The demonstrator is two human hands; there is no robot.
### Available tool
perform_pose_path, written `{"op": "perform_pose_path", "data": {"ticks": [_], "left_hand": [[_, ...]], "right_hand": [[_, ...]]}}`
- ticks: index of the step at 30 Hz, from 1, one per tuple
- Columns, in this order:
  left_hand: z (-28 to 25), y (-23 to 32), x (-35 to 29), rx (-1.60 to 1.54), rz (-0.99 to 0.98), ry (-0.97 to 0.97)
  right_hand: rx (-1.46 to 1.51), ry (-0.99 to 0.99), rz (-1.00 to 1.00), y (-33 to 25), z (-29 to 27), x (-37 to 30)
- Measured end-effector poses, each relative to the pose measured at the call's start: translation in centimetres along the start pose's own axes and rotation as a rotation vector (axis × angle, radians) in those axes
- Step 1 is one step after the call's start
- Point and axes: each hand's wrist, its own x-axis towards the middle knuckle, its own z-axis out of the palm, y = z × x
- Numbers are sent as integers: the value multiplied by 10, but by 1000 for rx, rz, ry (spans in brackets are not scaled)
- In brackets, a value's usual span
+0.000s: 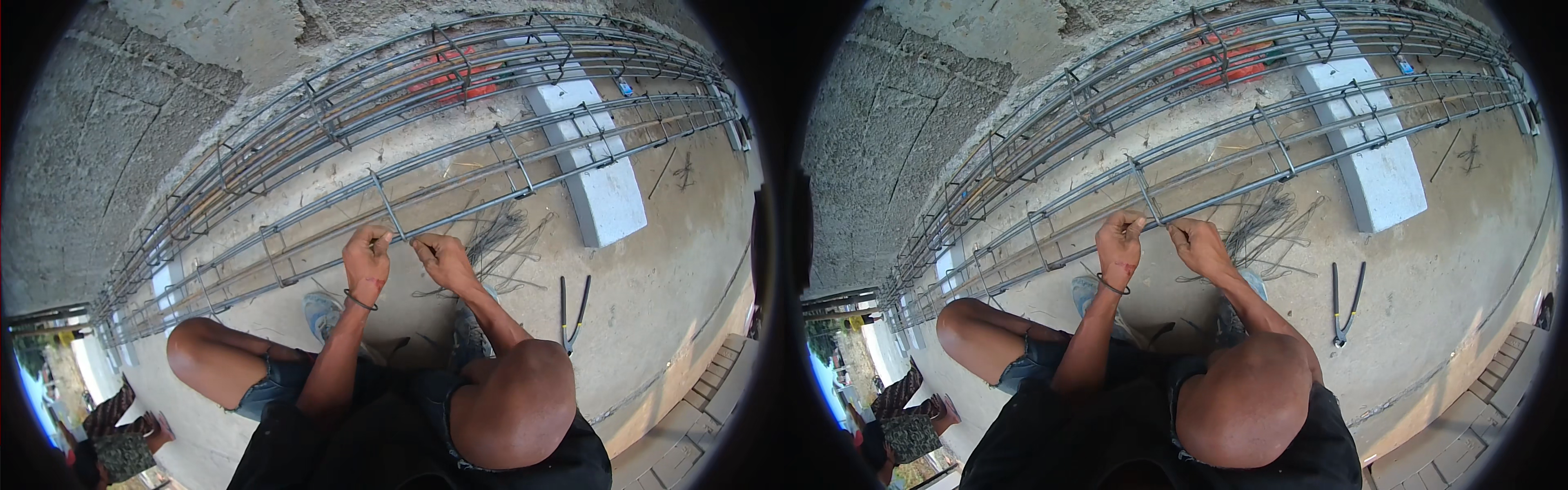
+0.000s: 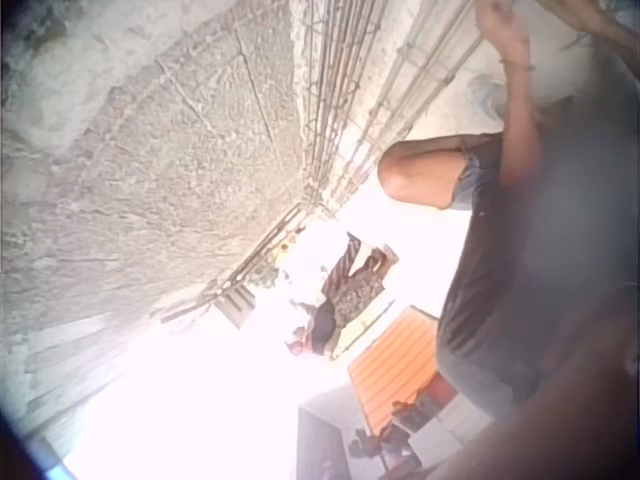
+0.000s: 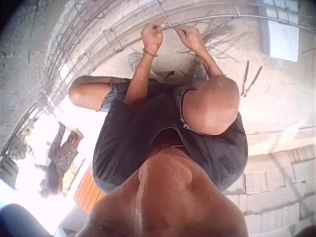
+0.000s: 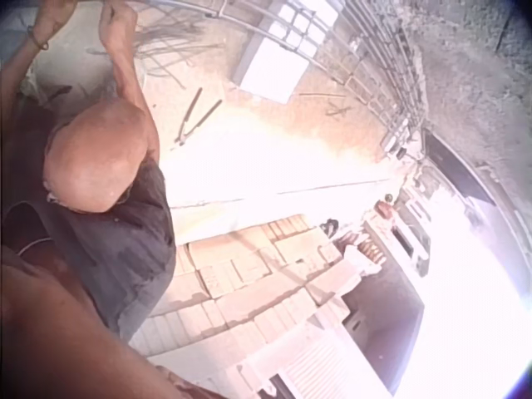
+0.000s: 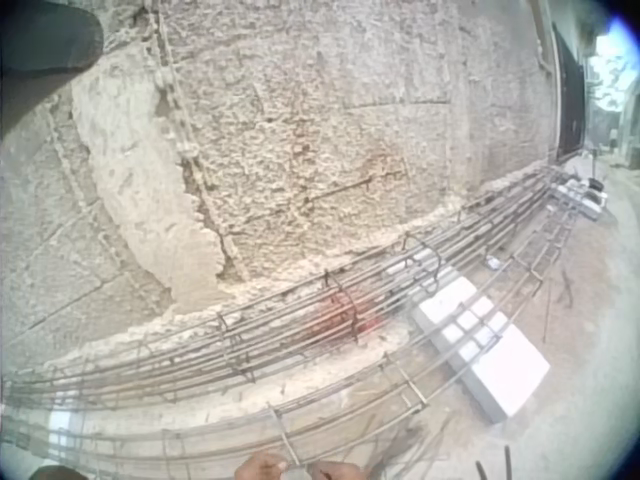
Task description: The person secures rebar together by hand and using a tool. They wrap thin wire around intersecting metal bars, twist the wire together by hand, and then use a pincer tool to tighten and cut the wire.
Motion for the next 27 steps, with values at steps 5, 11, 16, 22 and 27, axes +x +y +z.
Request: {"op": "perform_pose_path", "data": {"ticks": [5,11,16,22,27], "left_hand": [[7,13,-26,142,255,132],[15,17,-35,66,243,203],[14,9,-34,-197,-19,182],[7,9,-26,-432,-149,121],[20,8,-46,-190,73,197]], "right_hand": [[-165,-73,-76,-17,5,5],[124,-273,301,-25,-7,28],[66,-406,339,-38,-12,37],[110,-390,245,-27,-20,26],[82,-353,282,-41,-15,27]]}}
